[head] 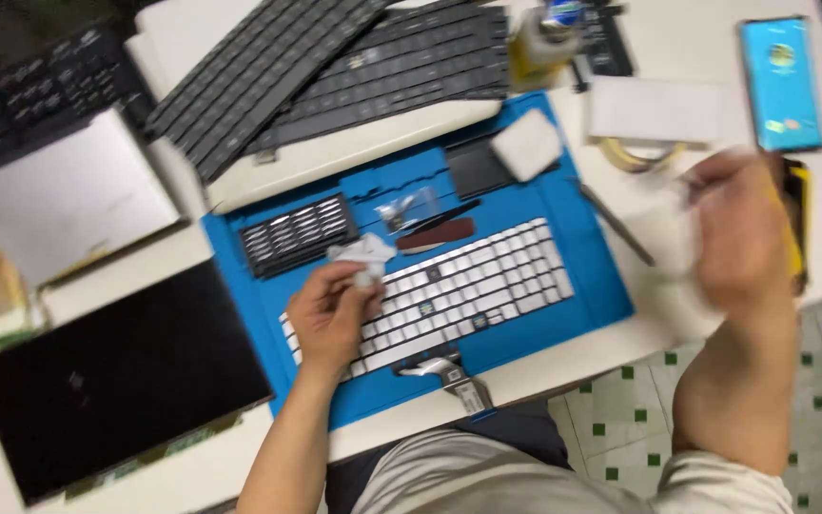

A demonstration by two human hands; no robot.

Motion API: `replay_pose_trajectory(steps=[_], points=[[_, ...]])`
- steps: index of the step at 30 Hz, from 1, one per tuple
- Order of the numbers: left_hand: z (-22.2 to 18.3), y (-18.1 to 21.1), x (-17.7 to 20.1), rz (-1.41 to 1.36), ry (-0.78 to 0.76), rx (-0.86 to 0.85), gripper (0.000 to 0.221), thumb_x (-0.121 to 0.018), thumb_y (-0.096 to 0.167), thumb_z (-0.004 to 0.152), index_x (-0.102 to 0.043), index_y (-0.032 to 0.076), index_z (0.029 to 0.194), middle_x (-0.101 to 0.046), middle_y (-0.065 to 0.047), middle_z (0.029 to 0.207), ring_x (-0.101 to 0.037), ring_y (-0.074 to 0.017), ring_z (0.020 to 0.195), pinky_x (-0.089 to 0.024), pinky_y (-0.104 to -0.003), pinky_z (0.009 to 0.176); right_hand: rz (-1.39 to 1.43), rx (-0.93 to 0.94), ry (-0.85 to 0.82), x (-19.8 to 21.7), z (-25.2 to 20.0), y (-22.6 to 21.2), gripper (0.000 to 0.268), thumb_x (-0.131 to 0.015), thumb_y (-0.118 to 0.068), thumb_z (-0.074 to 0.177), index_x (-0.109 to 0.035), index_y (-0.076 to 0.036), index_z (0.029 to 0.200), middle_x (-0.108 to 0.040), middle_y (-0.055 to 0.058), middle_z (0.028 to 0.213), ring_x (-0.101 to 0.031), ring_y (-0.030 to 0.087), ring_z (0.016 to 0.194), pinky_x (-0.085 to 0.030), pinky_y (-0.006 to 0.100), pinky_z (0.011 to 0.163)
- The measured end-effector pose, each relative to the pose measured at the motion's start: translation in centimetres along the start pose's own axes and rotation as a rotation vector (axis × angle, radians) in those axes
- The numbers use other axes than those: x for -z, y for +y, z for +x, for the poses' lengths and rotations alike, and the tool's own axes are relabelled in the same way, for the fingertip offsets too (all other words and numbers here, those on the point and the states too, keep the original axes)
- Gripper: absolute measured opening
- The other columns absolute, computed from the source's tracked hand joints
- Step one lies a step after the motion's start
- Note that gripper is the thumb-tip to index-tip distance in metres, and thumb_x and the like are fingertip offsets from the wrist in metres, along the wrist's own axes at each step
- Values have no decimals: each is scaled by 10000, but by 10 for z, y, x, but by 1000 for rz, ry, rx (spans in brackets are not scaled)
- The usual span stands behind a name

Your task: Cleaning individual laptop keyboard keys using a small brush and a cloth on a repair mat.

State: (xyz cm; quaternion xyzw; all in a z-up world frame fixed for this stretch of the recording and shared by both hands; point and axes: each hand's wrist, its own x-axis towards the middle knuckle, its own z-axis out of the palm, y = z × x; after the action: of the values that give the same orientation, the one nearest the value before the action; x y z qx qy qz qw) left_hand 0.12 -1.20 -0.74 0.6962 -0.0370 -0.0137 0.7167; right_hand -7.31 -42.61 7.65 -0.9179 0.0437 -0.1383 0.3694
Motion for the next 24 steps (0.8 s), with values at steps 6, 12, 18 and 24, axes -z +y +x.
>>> replay_pose_trajectory(steps=[6,12,18,24], points=[[5,-6,-8,-185,-7,-47,143,-735,-60,848,-751,-21,985,-762,-156,700,-693,-135,542,-599,-255,473,-16,517,-221,-143,18,-106,258,-485,-247,1027,-707,-118,1000,-730,15,838,-747,278,795,-590,353,648],[3,-5,-10,-223,-32,-39,133,-768,-10,865,-753,-32,996,-771,-158,724,-688,-134,550,-579,-259,466,-151,605,-240,-164,25,-110,209,-515,-234,1043,-674,-137,947,-685,14,786,-717,249,742,-574,344,581],[4,1,-9,-208,-74,-56,100,-762,-1,888,-756,-34,981,-750,-145,653,-652,-141,501,-558,-278,442,-268,462,-442,-153,22,-115,159,-619,-75,924,-684,-164,808,-612,-13,643,-658,206,602,-537,297,505],[5,2,-9,-141,-100,-91,85,-753,12,896,-762,-14,976,-740,-123,615,-647,-149,480,-569,-291,449,-249,412,-497,-151,19,-111,168,-618,-46,890,-708,-167,816,-592,-12,624,-636,198,555,-509,287,458]])
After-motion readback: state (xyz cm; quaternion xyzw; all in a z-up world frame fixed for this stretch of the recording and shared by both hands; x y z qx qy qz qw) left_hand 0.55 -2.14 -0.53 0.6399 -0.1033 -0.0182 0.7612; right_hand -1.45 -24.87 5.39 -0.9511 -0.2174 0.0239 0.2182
